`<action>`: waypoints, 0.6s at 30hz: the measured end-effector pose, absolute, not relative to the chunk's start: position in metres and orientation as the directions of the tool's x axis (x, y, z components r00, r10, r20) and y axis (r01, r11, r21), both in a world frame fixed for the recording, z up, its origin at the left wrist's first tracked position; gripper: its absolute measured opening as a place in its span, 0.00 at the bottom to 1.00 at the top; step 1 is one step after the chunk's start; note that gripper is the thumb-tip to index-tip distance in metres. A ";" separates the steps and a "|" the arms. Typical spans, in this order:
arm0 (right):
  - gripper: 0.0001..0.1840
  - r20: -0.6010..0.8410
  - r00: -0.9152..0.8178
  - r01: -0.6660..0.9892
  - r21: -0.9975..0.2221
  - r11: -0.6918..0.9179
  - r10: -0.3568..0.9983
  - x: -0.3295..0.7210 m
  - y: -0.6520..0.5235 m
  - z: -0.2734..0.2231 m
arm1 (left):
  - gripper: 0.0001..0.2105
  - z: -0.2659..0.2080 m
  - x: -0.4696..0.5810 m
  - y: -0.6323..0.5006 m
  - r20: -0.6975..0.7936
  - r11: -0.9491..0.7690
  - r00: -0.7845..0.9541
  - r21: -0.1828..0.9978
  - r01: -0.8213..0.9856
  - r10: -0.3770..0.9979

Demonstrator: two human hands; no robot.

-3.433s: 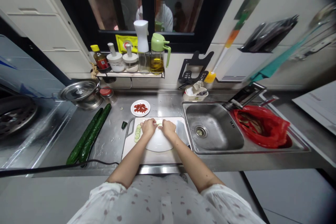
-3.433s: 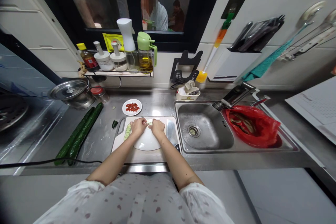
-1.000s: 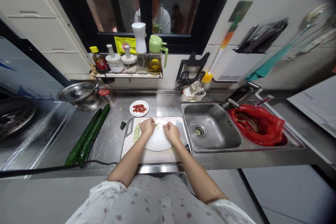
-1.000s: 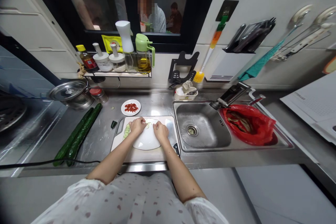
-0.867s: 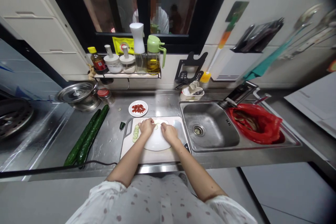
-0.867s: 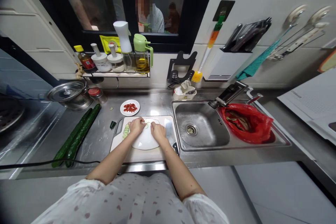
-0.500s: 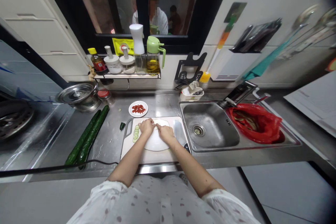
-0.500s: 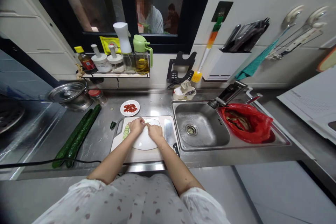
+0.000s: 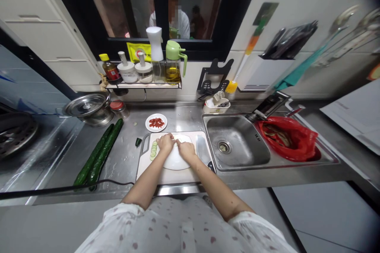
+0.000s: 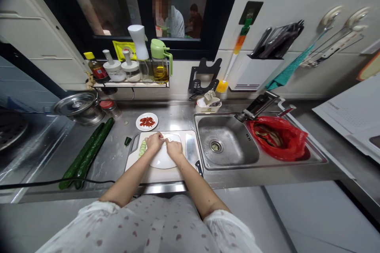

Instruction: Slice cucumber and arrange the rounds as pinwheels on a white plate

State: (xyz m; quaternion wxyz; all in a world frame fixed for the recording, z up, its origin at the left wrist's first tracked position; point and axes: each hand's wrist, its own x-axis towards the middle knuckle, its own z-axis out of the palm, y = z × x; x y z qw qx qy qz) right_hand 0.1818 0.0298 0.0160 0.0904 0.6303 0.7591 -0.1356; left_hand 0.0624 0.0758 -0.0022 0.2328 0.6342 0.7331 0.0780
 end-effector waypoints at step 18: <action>0.23 -0.299 -0.104 0.977 -0.209 0.041 0.948 0.184 0.028 0.032 | 0.05 -0.001 0.065 0.073 -0.207 0.149 -0.072 0.385 0.911 0.976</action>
